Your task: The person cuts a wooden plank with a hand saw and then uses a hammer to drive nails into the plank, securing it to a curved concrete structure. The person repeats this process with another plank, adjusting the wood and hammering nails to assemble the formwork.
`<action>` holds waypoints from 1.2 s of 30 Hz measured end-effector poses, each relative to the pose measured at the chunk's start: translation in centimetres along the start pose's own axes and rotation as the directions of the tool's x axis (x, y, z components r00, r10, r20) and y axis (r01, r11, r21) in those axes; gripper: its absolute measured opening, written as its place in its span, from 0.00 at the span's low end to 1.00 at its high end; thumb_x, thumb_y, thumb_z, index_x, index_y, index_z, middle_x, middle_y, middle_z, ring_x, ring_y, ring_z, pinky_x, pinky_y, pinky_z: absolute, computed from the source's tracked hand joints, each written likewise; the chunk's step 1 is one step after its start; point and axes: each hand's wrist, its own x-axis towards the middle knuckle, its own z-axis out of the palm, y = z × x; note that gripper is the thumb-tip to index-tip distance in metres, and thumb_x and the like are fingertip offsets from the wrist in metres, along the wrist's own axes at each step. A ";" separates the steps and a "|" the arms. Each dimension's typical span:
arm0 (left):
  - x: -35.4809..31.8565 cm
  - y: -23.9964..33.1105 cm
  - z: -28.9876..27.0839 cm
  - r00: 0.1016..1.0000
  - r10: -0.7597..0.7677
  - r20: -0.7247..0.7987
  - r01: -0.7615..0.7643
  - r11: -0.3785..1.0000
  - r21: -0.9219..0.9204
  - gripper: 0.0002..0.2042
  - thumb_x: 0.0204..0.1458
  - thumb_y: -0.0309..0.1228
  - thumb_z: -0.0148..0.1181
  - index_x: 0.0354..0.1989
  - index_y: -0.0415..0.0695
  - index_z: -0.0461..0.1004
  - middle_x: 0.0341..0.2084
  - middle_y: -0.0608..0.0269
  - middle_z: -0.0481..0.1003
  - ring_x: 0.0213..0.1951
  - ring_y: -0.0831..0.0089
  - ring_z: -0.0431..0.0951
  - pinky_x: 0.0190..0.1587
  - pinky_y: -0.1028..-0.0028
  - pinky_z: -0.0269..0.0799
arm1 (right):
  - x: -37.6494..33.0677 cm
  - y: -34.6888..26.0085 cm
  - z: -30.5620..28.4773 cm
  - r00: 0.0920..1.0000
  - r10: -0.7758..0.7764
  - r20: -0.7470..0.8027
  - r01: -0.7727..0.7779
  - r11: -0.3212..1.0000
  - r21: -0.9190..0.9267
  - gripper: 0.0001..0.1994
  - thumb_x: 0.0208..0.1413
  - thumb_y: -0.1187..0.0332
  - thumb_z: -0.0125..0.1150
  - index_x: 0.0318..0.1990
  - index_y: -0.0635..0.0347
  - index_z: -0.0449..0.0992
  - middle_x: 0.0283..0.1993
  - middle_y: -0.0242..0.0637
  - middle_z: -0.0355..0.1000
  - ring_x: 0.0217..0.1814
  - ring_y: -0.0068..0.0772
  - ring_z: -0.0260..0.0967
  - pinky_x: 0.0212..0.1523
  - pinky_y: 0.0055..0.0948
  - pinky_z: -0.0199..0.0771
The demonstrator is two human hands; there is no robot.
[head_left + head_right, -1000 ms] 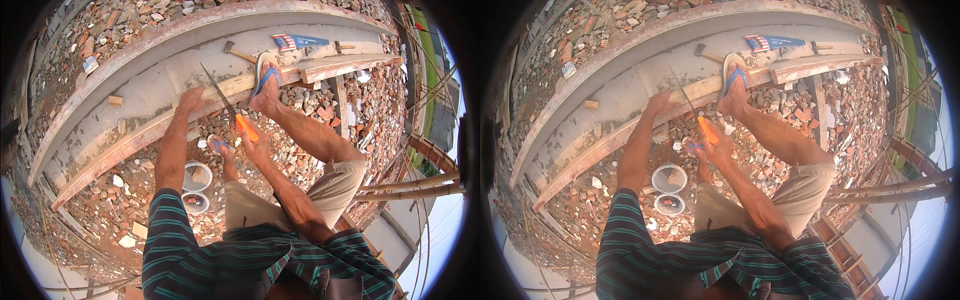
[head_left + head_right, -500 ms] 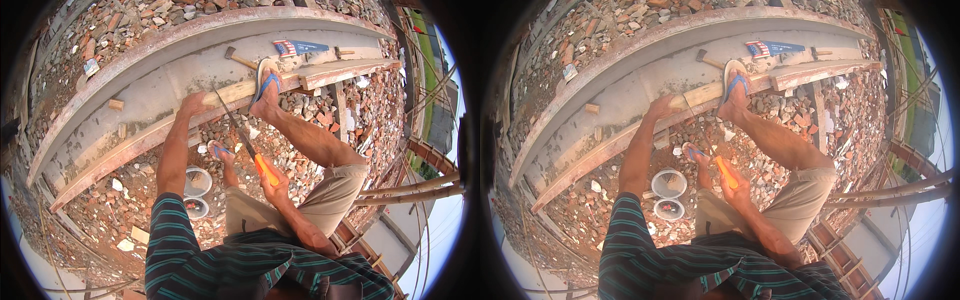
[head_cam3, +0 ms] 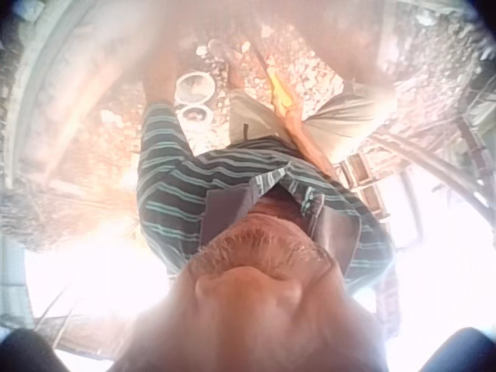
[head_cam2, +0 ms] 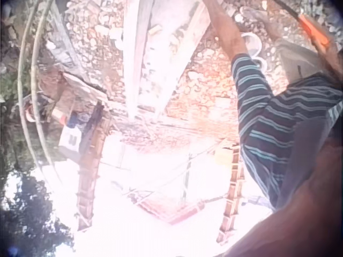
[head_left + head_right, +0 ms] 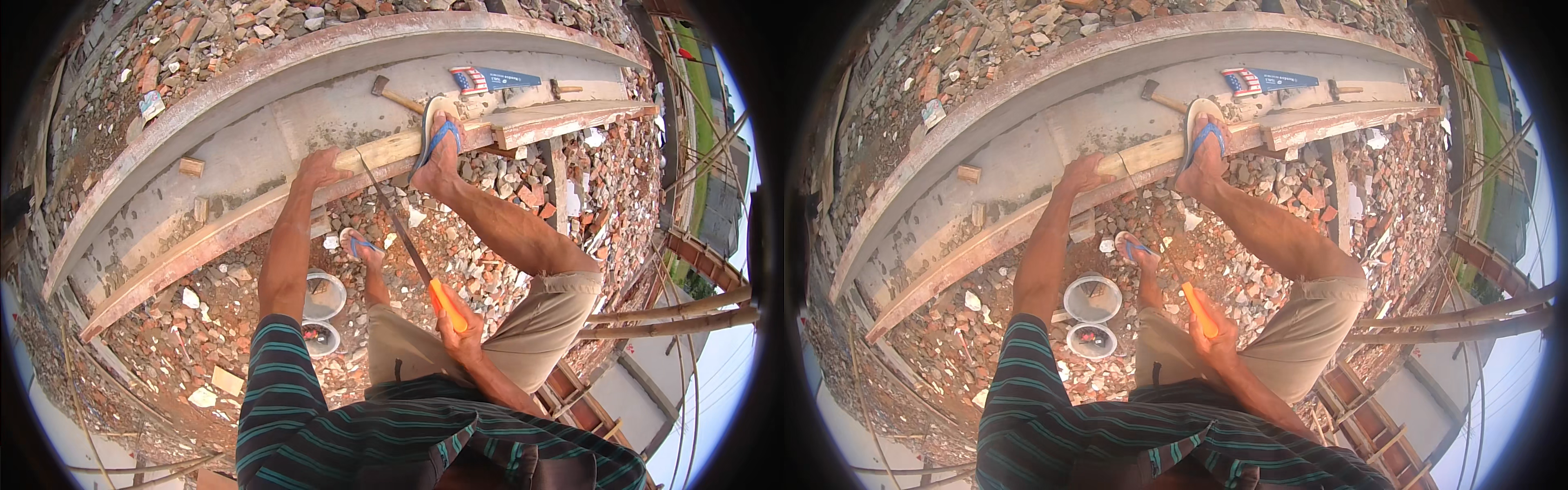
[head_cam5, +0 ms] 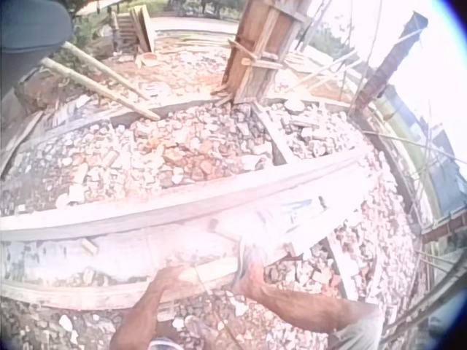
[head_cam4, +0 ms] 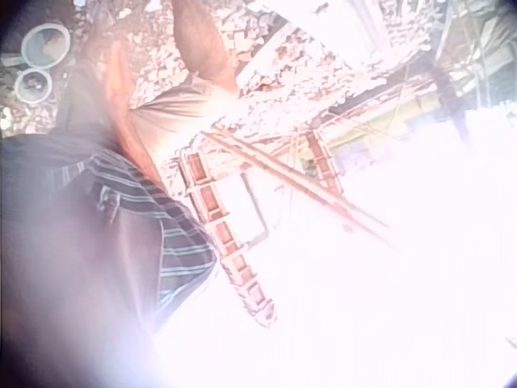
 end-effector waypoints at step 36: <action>2.4 -0.1 -0.3 0.999 0.033 0.024 -0.034 0.998 0.062 0.34 0.45 0.56 0.66 0.57 0.48 0.69 0.50 0.49 0.76 0.54 0.52 0.75 0.55 0.56 0.71 | 5.3 -0.6 1.7 0.993 -0.109 -0.054 0.108 0.994 -0.033 0.19 0.63 0.73 0.55 0.61 0.68 0.70 0.45 0.36 0.78 0.28 0.13 0.68 0.29 0.17 0.70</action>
